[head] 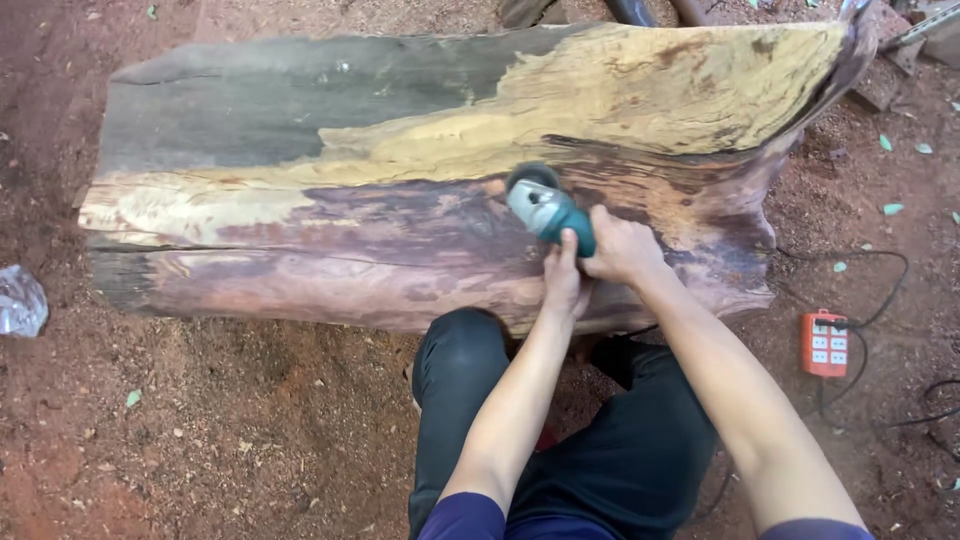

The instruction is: Sanding a large wooden slab using an angle grinder

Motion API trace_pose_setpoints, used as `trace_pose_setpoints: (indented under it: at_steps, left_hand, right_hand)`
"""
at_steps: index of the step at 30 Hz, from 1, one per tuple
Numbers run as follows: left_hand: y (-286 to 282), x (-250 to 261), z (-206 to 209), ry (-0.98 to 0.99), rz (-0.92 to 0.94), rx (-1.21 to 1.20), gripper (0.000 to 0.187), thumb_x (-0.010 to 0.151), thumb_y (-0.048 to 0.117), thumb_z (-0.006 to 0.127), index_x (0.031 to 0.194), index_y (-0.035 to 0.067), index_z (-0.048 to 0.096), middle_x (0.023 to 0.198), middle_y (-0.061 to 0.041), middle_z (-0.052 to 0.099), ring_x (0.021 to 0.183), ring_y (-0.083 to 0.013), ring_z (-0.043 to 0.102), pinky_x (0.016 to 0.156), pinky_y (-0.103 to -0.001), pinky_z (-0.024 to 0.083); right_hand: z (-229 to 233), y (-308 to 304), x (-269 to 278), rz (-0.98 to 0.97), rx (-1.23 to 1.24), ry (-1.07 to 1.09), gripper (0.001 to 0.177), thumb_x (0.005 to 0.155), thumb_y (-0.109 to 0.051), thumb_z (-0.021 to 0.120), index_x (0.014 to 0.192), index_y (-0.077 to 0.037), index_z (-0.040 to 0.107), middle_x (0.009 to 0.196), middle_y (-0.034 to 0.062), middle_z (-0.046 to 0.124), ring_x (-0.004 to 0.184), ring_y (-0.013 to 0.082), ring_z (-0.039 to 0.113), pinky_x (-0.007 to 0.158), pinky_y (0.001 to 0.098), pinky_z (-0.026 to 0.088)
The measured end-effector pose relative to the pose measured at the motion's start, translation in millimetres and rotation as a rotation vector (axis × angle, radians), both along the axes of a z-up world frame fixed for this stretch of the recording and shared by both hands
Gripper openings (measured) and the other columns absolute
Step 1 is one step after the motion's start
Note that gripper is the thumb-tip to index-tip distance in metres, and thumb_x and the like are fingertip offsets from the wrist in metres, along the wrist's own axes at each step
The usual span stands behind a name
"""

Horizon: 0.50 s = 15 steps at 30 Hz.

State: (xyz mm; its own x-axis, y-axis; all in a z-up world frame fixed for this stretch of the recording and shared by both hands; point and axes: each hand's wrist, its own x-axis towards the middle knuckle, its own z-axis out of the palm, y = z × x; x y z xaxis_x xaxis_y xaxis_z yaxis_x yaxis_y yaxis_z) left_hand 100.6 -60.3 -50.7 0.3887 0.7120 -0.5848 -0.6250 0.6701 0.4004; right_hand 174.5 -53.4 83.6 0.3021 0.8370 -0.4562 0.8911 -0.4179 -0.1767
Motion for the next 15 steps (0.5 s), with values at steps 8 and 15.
trace_pose_setpoints:
  at_steps: [8,15]
  left_hand:
    - [-40.2,30.0,3.6,0.032,-0.232,-0.009,0.054,0.097,0.042,0.081,0.12,-0.001,0.059,0.105,-0.017,0.067,0.093,-0.0327,0.07,0.08,-0.06,0.056]
    - [4.8,-5.6,26.1,-0.009,0.027,-0.09,0.051,0.099,0.05,0.073,0.121,0.005,0.062,0.111,-0.021,0.069,0.102,-0.0349,0.072,0.088,-0.059,0.057]
  right_hand:
    - [9.8,-57.7,27.3,-0.216,-0.067,-0.001,0.066,0.072,-0.053,0.068,0.115,-0.007,0.049,0.108,0.0276,0.072,0.112,0.0481,0.068,0.098,0.0589,0.051]
    - [20.0,-3.4,-8.3,0.018,0.062,-0.027,0.062,0.075,-0.052,0.069,0.113,-0.007,0.051,0.106,0.0267,0.074,0.104,0.0456,0.073,0.092,0.0577,0.055]
